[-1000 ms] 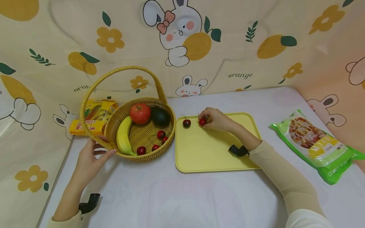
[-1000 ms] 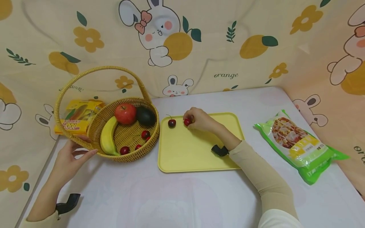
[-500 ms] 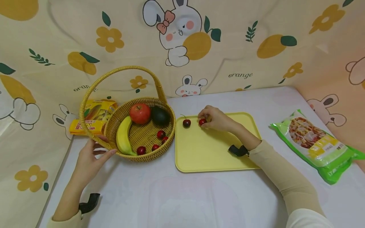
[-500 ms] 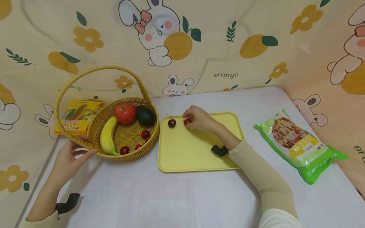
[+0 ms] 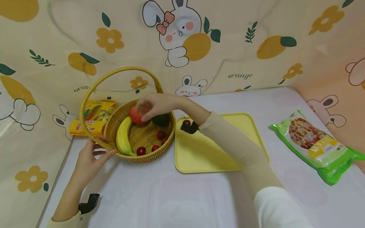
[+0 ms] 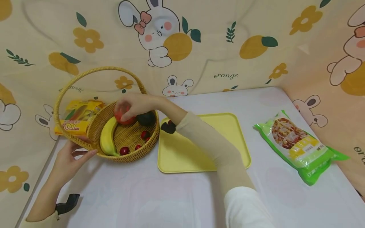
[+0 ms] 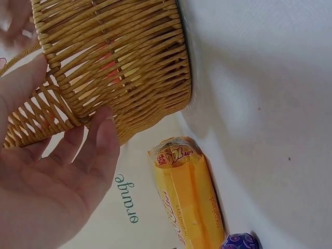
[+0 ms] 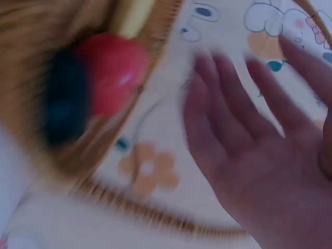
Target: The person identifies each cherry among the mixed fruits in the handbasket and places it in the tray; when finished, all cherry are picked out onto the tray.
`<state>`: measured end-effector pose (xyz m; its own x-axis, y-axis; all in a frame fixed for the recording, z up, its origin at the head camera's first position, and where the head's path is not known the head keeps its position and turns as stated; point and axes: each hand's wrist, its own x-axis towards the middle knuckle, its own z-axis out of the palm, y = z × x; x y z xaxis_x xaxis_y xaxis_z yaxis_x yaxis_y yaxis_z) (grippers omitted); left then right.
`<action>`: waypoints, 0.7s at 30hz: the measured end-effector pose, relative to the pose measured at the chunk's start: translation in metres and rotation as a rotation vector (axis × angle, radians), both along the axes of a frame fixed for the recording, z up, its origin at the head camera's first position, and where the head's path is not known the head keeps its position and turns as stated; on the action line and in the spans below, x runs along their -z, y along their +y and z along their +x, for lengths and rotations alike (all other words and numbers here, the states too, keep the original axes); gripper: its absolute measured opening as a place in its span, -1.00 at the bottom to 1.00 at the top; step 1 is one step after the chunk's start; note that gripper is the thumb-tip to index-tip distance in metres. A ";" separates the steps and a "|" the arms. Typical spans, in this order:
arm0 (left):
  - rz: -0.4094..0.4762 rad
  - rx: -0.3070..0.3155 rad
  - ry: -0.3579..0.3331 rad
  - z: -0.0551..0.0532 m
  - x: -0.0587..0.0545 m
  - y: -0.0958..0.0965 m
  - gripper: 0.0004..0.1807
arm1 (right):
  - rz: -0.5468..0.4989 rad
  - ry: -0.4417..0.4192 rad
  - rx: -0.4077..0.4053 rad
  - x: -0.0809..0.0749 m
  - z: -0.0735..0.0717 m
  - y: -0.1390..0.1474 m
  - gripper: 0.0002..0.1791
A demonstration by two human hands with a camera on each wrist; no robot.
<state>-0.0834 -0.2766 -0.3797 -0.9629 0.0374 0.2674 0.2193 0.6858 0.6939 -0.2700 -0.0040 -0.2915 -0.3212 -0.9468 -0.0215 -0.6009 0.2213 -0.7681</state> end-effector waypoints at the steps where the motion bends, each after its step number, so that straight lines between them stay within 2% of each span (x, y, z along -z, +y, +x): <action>1: 0.000 0.002 0.002 0.000 0.001 0.000 -0.48 | 0.048 -0.046 -0.057 -0.001 -0.001 -0.015 -0.68; 3: 0.006 0.010 0.001 -0.001 0.002 0.000 -0.48 | 0.163 -0.130 -0.146 0.001 -0.002 -0.039 -0.68; 6: 0.017 0.020 -0.003 -0.003 0.003 0.000 -0.49 | 0.307 -0.239 -0.212 0.011 -0.003 -0.063 -0.68; 11: 0.013 0.010 0.003 -0.004 0.003 -0.001 -0.49 | 0.418 -0.390 -0.247 0.029 -0.005 -0.082 -0.65; 14: 0.012 0.010 0.001 -0.003 0.002 -0.002 -0.49 | 0.480 -0.460 -0.228 0.037 -0.006 -0.088 -0.66; 17: 0.005 0.009 -0.006 -0.003 0.001 -0.002 -0.49 | 0.542 -0.484 -0.201 0.044 -0.005 -0.092 -0.68; 21: 0.001 0.000 -0.012 -0.002 0.000 -0.003 -0.49 | 0.599 -0.456 -0.221 0.052 -0.003 -0.097 -0.69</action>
